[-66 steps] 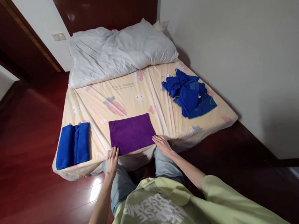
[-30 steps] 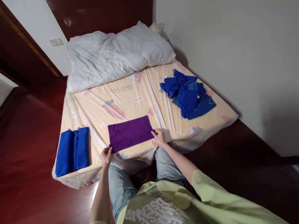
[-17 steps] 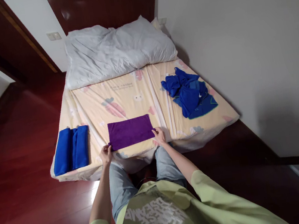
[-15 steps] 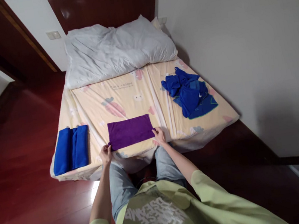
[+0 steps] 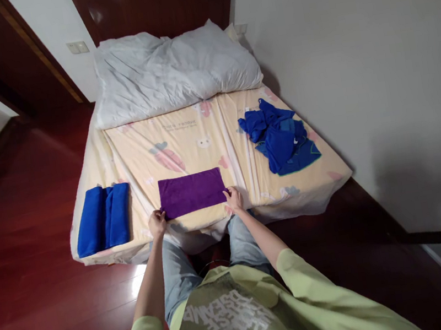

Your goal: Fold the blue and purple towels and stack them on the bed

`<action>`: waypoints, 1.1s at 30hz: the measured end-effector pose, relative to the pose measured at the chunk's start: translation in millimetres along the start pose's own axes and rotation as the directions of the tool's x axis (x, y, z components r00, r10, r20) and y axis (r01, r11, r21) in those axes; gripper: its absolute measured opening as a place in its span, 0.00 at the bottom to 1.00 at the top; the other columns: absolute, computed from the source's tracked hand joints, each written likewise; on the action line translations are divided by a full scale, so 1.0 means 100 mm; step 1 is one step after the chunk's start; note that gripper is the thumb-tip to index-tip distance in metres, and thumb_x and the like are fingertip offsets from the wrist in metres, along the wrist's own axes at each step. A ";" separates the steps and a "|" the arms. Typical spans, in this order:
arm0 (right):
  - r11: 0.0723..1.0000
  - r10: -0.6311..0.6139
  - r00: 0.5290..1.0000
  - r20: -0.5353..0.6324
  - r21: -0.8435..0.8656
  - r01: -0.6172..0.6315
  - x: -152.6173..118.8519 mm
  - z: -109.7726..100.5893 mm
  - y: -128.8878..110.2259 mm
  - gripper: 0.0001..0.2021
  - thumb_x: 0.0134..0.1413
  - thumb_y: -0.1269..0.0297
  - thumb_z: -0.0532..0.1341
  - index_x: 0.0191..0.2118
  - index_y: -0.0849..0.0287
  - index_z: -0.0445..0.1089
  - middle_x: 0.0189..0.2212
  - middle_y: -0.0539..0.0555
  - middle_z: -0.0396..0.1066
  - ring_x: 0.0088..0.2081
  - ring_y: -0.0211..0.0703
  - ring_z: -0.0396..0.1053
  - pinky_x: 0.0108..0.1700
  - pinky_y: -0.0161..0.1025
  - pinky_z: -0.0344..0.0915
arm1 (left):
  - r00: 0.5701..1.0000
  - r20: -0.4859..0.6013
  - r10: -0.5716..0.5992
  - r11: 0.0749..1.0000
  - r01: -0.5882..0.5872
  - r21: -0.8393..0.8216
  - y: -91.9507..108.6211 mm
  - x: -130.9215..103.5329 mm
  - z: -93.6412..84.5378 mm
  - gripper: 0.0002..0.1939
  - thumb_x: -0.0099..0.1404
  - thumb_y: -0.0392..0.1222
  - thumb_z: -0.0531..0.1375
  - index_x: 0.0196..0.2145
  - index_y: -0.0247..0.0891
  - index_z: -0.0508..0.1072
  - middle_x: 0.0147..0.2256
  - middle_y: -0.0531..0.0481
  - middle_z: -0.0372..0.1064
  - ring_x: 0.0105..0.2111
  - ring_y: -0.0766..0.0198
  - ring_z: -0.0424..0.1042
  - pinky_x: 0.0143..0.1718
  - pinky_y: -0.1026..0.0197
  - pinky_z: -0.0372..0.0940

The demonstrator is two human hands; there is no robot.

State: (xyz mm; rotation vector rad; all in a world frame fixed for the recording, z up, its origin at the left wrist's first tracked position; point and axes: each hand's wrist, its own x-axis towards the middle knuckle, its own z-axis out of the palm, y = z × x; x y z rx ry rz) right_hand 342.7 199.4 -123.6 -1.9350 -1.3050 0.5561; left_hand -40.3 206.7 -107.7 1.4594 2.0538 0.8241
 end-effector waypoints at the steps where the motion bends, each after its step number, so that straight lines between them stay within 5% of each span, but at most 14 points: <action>1: 1.000 -0.005 1.000 -0.011 -0.009 0.005 0.00 0.00 -0.01 0.13 0.61 0.55 0.58 0.45 0.57 0.73 0.38 0.57 0.77 0.38 0.47 0.73 0.45 0.40 0.69 | 1.000 0.001 0.018 1.000 -0.018 0.010 0.02 -0.01 -0.01 0.11 0.63 0.48 0.59 0.40 0.40 0.71 0.32 0.46 0.73 0.36 0.55 0.75 0.42 0.54 0.69; 6: 0.982 -0.189 0.976 -0.106 -0.026 0.187 -0.07 -0.17 -0.08 0.15 0.61 0.59 0.59 0.50 0.58 0.71 0.47 0.61 0.74 0.48 0.49 0.71 0.53 0.45 0.68 | 0.966 -0.047 0.253 0.959 -0.244 0.144 0.13 -0.14 -0.11 0.17 0.65 0.42 0.58 0.51 0.37 0.69 0.51 0.35 0.68 0.53 0.48 0.70 0.54 0.46 0.67; 9: 0.927 -0.374 0.926 -0.055 -0.008 0.374 -0.13 -0.37 -0.11 0.16 0.61 0.64 0.57 0.53 0.59 0.72 0.50 0.61 0.73 0.53 0.49 0.69 0.59 0.47 0.65 | 0.881 0.058 0.470 0.864 -0.473 0.173 0.14 -0.20 -0.20 0.20 0.65 0.40 0.57 0.55 0.37 0.69 0.59 0.35 0.65 0.61 0.47 0.63 0.62 0.44 0.61; 12: 0.851 -0.521 0.848 0.095 -0.020 0.525 -0.18 -0.52 -0.10 0.20 0.61 0.69 0.55 0.57 0.58 0.71 0.55 0.60 0.72 0.58 0.48 0.66 0.64 0.48 0.62 | 0.800 0.200 0.566 0.783 -0.598 0.174 0.09 -0.19 -0.24 0.24 0.64 0.39 0.57 0.58 0.38 0.69 0.63 0.39 0.63 0.65 0.48 0.60 0.66 0.43 0.58; 15: 0.805 -0.558 0.793 0.244 -0.073 0.589 -0.19 -0.53 -0.05 0.25 0.57 0.74 0.55 0.61 0.58 0.69 0.60 0.58 0.69 0.62 0.48 0.63 0.67 0.49 0.59 | 0.785 0.275 0.556 0.761 -0.613 0.212 0.04 -0.16 -0.20 0.29 0.60 0.34 0.56 0.60 0.36 0.68 0.64 0.40 0.62 0.66 0.48 0.58 0.67 0.43 0.58; 19: 0.806 -0.494 0.801 0.339 -0.169 0.568 -0.18 -0.43 -0.01 0.29 0.55 0.77 0.53 0.63 0.62 0.67 0.64 0.60 0.65 0.66 0.50 0.60 0.68 0.52 0.58 | 0.801 0.319 0.507 0.758 -0.590 0.276 0.04 -0.14 -0.10 0.35 0.55 0.29 0.55 0.62 0.32 0.67 0.65 0.37 0.61 0.67 0.47 0.57 0.67 0.45 0.58; 26: 0.837 -0.423 0.847 0.322 -0.219 0.501 -0.16 -0.29 -0.03 0.32 0.54 0.81 0.52 0.64 0.58 0.66 0.66 0.58 0.63 0.67 0.48 0.58 0.68 0.51 0.57 | 0.827 0.320 0.462 0.768 -0.554 0.321 0.13 -0.15 -0.08 0.36 0.56 0.25 0.53 0.63 0.33 0.66 0.66 0.36 0.59 0.68 0.46 0.56 0.66 0.42 0.57; 33: 0.852 -0.397 0.860 0.321 -0.220 0.476 -0.11 -0.36 -0.15 0.28 0.54 0.80 0.53 0.59 0.57 0.72 0.61 0.58 0.69 0.63 0.50 0.64 0.64 0.52 0.61 | 0.807 0.366 0.463 0.732 -0.582 0.355 0.27 -0.11 -0.23 0.33 0.58 0.24 0.51 0.60 0.36 0.70 0.63 0.36 0.64 0.65 0.48 0.61 0.66 0.42 0.56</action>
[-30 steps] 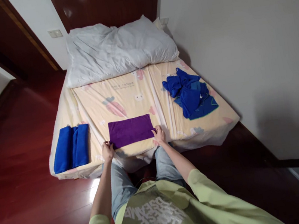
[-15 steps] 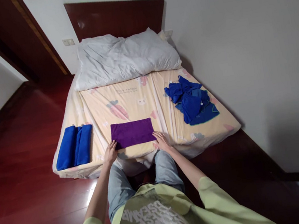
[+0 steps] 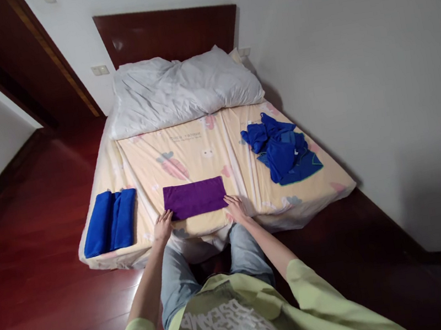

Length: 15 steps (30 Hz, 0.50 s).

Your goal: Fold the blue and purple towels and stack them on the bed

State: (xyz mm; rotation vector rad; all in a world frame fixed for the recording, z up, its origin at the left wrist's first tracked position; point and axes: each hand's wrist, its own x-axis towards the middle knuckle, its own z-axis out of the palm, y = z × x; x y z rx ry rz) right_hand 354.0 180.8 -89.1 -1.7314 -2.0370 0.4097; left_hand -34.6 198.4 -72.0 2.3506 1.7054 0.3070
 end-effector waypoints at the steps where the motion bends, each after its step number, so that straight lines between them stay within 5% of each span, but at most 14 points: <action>1: 1.000 -0.012 1.000 0.009 -0.005 0.012 -0.03 -0.04 -0.01 0.28 0.55 0.80 0.54 0.59 0.57 0.72 0.61 0.58 0.69 0.62 0.52 0.64 0.63 0.53 0.61 | 1.000 0.003 0.009 1.000 -0.009 0.004 0.00 -0.05 -0.02 0.33 0.58 0.24 0.50 0.60 0.36 0.70 0.62 0.37 0.64 0.65 0.49 0.61 0.67 0.42 0.55; 9: 0.989 -0.105 0.994 0.026 0.107 0.101 -0.62 -0.14 0.06 0.25 0.57 0.78 0.54 0.57 0.56 0.73 0.59 0.56 0.72 0.61 0.48 0.65 0.64 0.51 0.61 | 0.998 0.028 0.049 0.989 -0.044 -0.140 -0.03 -0.74 0.11 0.32 0.61 0.26 0.48 0.60 0.39 0.70 0.63 0.43 0.64 0.66 0.54 0.60 0.68 0.44 0.54; 15: 0.960 0.051 0.995 -0.080 0.279 -0.027 -0.54 0.02 0.10 0.21 0.56 0.74 0.54 0.53 0.56 0.74 0.50 0.57 0.76 0.55 0.47 0.70 0.61 0.47 0.66 | 0.972 -0.092 -0.215 0.890 0.156 -0.428 0.00 -0.63 0.13 0.23 0.61 0.35 0.52 0.52 0.39 0.74 0.52 0.43 0.75 0.55 0.54 0.73 0.59 0.49 0.66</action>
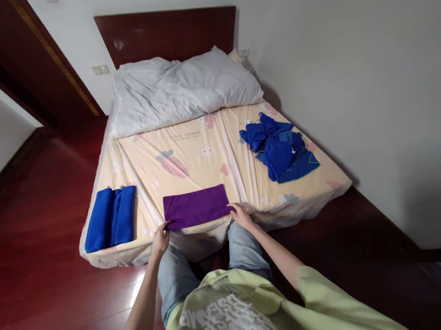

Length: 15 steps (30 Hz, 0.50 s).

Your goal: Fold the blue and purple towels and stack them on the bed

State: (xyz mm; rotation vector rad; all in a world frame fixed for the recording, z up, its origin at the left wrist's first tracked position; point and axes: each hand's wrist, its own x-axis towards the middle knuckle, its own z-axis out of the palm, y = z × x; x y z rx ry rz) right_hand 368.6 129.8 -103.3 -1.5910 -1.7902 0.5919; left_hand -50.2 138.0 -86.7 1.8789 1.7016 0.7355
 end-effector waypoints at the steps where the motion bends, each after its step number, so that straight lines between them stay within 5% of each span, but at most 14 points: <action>1: 1.000 0.028 0.999 -0.016 0.011 -0.027 0.04 0.02 0.01 0.20 0.57 0.73 0.55 0.52 0.56 0.74 0.49 0.57 0.76 0.54 0.47 0.71 0.59 0.47 0.67 | 0.999 -0.020 -0.039 0.999 0.038 -0.036 0.01 0.03 -0.01 0.21 0.62 0.38 0.53 0.51 0.39 0.74 0.49 0.43 0.77 0.51 0.53 0.76 0.56 0.49 0.68; 7: 0.988 0.153 0.984 -0.095 -0.007 -0.154 0.24 0.05 0.01 0.14 0.62 0.60 0.56 0.46 0.59 0.74 0.41 0.59 0.77 0.44 0.48 0.74 0.50 0.44 0.69 | 0.979 -0.091 -0.181 0.970 0.163 -0.181 0.06 0.17 -0.04 0.15 0.64 0.49 0.54 0.44 0.40 0.72 0.39 0.44 0.78 0.40 0.54 0.78 0.44 0.54 0.72; 15: 0.957 0.267 0.961 -0.079 -0.094 -0.274 0.45 0.08 -0.03 0.12 0.63 0.59 0.58 0.44 0.58 0.76 0.38 0.59 0.78 0.41 0.49 0.74 0.47 0.41 0.69 | 0.949 -0.097 -0.299 0.949 0.284 -0.138 0.00 0.38 0.02 0.12 0.64 0.47 0.56 0.42 0.40 0.71 0.35 0.44 0.78 0.36 0.55 0.78 0.40 0.56 0.71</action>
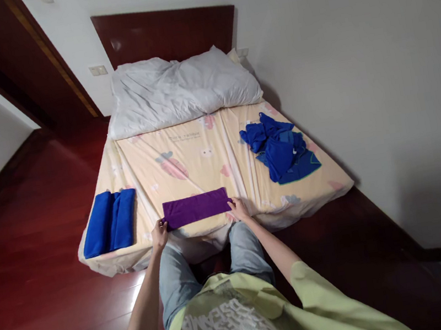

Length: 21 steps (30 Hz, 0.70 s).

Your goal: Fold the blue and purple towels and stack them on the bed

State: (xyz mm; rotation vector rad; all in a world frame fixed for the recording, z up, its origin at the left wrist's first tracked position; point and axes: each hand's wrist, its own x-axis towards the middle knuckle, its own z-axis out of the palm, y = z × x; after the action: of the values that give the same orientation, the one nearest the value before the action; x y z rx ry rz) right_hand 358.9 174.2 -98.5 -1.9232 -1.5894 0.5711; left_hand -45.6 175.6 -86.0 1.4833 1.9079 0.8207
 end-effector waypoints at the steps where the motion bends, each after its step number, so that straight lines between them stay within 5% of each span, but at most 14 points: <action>1: 1.000 0.014 1.000 0.004 0.005 -0.014 0.02 0.01 0.00 0.12 0.63 0.59 0.58 0.44 0.58 0.76 0.38 0.59 0.78 0.42 0.49 0.75 0.47 0.41 0.69 | 1.000 -0.004 -0.013 1.000 0.013 0.007 -0.01 0.02 0.01 0.11 0.64 0.47 0.56 0.41 0.41 0.71 0.35 0.44 0.78 0.36 0.55 0.79 0.39 0.56 0.71; 15: 0.985 0.096 0.995 0.002 0.143 -0.095 0.10 0.07 -0.03 0.11 0.60 0.60 0.61 0.42 0.58 0.76 0.35 0.58 0.79 0.37 0.48 0.77 0.44 0.42 0.72 | 1.000 -0.019 -0.018 0.991 0.021 0.129 -0.01 0.12 0.09 0.16 0.65 0.48 0.57 0.48 0.39 0.70 0.32 0.45 0.75 0.35 0.53 0.77 0.41 0.53 0.71; 19: 0.994 -0.077 0.990 -0.120 0.072 0.086 0.04 -0.06 -0.07 0.17 0.61 0.61 0.58 0.52 0.60 0.73 0.47 0.62 0.77 0.50 0.51 0.74 0.56 0.48 0.69 | 0.962 -0.087 0.257 0.943 -0.230 0.239 0.07 0.00 0.00 0.22 0.67 0.45 0.55 0.57 0.37 0.67 0.54 0.34 0.70 0.55 0.48 0.71 0.57 0.46 0.66; 21: 0.967 -0.251 0.961 -0.112 0.023 0.255 0.00 -0.12 -0.09 0.20 0.63 0.63 0.56 0.58 0.59 0.69 0.55 0.62 0.72 0.58 0.50 0.68 0.63 0.49 0.63 | 0.909 0.013 0.416 0.870 -0.403 0.286 0.11 -0.06 -0.04 0.25 0.68 0.45 0.55 0.61 0.39 0.65 0.63 0.36 0.62 0.64 0.48 0.62 0.64 0.45 0.59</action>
State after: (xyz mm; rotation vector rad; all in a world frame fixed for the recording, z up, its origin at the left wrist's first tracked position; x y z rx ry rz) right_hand 360.1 173.9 -83.7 -1.6601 -1.7073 0.3793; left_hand -41.1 171.1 -74.6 2.1142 1.8264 0.7908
